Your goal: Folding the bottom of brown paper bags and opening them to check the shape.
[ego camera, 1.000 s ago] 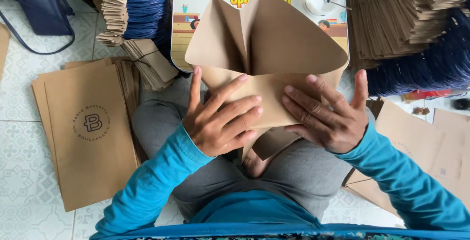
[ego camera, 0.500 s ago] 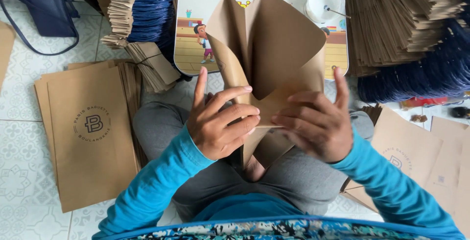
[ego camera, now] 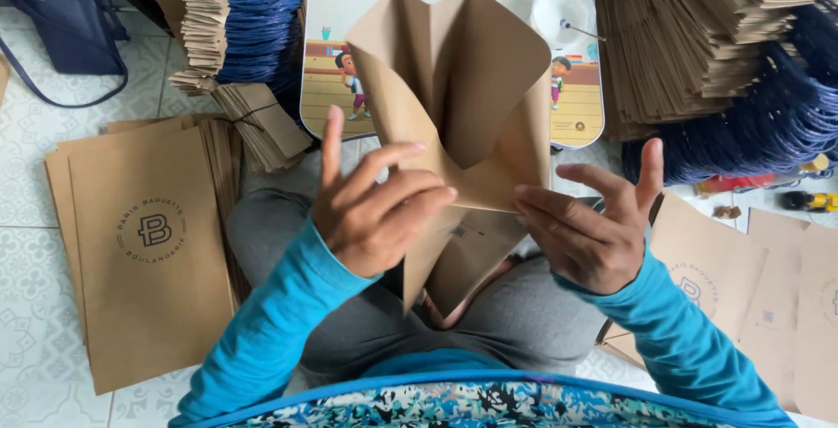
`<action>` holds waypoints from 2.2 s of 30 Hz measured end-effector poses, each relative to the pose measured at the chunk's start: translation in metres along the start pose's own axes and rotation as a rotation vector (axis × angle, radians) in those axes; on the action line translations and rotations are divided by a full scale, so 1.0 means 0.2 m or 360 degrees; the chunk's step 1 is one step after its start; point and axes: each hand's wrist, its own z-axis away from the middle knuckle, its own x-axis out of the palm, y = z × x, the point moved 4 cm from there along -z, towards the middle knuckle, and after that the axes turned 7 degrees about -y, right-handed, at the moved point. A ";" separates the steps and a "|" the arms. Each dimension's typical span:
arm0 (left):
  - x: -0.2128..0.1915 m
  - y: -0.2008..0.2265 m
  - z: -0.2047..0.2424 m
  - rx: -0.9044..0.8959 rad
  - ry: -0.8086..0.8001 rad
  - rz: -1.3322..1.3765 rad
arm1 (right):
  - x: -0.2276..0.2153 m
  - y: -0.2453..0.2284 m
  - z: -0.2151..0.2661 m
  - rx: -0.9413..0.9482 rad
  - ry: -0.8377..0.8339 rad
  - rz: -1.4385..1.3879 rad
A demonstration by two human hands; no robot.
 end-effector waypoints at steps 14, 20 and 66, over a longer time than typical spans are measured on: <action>0.05 0.09 -0.01 0.0050 0.0156 0.0058 | -0.02 -0.01 -0.08 -0.0354 -0.0128 0.0004; 0.07 0.02 0.03 0.0068 0.0158 0.0190 | -0.01 0.15 -0.15 -0.0443 -0.0245 -0.0179; 0.11 0.25 -0.03 -0.0217 0.0310 0.0288 | -0.11 0.24 -0.35 -0.0581 -0.0598 -0.0690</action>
